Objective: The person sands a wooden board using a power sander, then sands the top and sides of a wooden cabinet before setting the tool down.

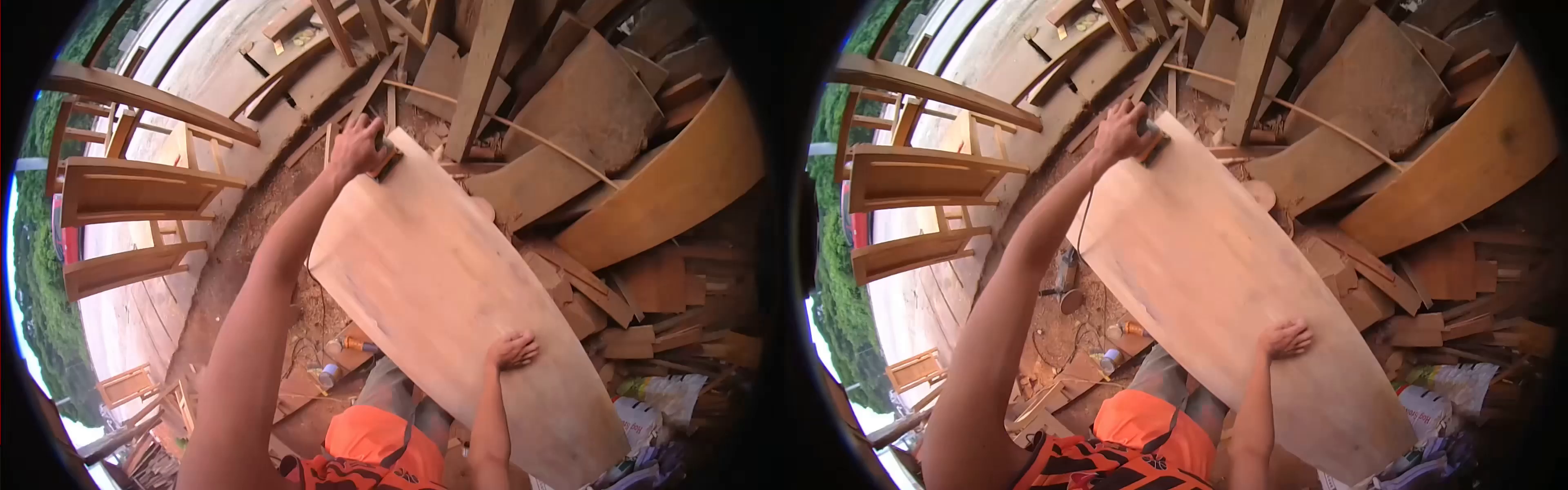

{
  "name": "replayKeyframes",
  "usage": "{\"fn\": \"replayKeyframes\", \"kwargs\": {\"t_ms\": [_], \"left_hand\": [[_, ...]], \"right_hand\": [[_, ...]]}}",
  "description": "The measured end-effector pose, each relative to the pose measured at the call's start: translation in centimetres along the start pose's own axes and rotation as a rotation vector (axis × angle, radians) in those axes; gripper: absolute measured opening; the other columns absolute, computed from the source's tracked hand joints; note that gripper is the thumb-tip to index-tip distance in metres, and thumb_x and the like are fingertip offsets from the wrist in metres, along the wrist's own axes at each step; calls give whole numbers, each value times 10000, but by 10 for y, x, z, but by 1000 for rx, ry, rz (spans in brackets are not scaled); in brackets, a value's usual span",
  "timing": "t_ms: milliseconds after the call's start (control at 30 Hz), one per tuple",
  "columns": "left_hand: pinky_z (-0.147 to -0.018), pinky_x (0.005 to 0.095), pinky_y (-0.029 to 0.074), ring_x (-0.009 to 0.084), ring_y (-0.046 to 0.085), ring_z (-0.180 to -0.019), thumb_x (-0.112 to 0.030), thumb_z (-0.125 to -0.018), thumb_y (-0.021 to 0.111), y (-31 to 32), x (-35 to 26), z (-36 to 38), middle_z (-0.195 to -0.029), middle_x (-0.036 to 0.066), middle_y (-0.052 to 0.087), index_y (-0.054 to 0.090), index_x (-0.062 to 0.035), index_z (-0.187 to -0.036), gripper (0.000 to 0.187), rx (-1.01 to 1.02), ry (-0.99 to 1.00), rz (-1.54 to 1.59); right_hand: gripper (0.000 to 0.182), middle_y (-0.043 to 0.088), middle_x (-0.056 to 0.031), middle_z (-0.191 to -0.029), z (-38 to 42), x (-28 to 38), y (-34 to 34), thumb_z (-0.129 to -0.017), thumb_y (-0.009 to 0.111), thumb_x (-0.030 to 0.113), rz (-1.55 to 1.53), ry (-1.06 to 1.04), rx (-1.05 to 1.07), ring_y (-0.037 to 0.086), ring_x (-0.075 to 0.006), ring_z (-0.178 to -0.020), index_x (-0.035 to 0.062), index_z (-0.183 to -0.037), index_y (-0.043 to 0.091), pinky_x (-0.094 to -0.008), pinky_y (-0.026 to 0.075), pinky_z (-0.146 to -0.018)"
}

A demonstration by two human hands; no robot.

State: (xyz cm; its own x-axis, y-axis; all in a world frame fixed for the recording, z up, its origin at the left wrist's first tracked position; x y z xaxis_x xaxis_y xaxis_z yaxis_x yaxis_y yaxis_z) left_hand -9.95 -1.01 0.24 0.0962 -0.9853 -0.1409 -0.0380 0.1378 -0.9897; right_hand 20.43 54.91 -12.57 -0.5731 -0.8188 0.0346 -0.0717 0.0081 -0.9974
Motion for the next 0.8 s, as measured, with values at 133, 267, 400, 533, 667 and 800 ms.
{"fn": "replayKeyframes", "kwargs": {"t_ms": [133, 267, 400, 533, 667, 800], "left_hand": [[-898, 486, 606, 341, 605, -1206, -395, -861, 776, -6, -14, -48, -1254, 120, 598, 601, -180, -1295, 515, -43, 17, 37], [-898, 500, 606, 357, 601, -1223, -385, -842, 776, -9, -16, -66, -1255, 147, 594, 599, -174, -1312, 544, -21, 35, 23], [-894, 515, 606, 365, 601, -1237, -374, -848, 768, -10, -33, -65, -1267, 155, 591, 596, -171, -1335, 555, -5, -1, 53], [-875, 520, 606, 374, 620, -1203, -447, -848, 790, -8, -69, -52, -1214, 152, 599, 641, -164, -1236, 503, -38, 80, 73], [-901, 505, 596, 384, 624, -1193, -448, -837, 806, -2, -101, -44, -1170, 157, 585, 644, -151, -1178, 480, -31, 133, 116], [-897, 508, 595, 376, 594, -1210, -416, -888, 769, -2, -134, -28, -1235, 141, 594, 630, -168, -1235, 449, 62, 152, 80]], "right_hand": [[213, 587, -190, -1240, -20, 1, -25, -1010, 521, 270, -34, -14, -92, 528, -412, -1254, 110, -1135, 588, -576, 403, -1031], [238, 570, -208, -1261, -7, -6, -5, -1011, 516, 275, -41, -13, -74, 512, -429, -1275, 98, -1158, 579, -583, 400, -1035], [220, 567, -203, -1239, -6, -12, 14, -996, 513, 259, -4, -13, -43, 519, -427, -1232, 94, -1130, 573, -580, 413, -968], [216, 564, -200, -1241, -6, -11, 9, -994, 518, 254, 11, -12, -61, 518, -424, -1234, 89, -1124, 570, -571, 419, -958], [197, 576, -198, -1208, -8, 2, -12, -991, 542, 241, 18, -33, -172, 546, -415, -1182, 88, -1113, 572, -541, 428, -930], [176, 569, -158, -1099, -11, 7, -15, -987, 564, 274, -58, 15, -38, 555, -382, -1080, 113, -1057, 573, -527, 423, -886]]}}
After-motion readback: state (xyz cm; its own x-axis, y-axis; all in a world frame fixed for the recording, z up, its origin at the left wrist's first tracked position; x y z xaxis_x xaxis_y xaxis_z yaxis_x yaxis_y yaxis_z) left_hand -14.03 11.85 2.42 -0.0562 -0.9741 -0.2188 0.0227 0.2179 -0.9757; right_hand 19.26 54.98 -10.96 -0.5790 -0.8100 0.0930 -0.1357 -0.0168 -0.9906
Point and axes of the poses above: each hand's wrist, its own z-axis away from the middle knuckle, its own y-axis out of the palm, x = y × z, the point moved 10 cm from there along -z, towards the middle knuckle
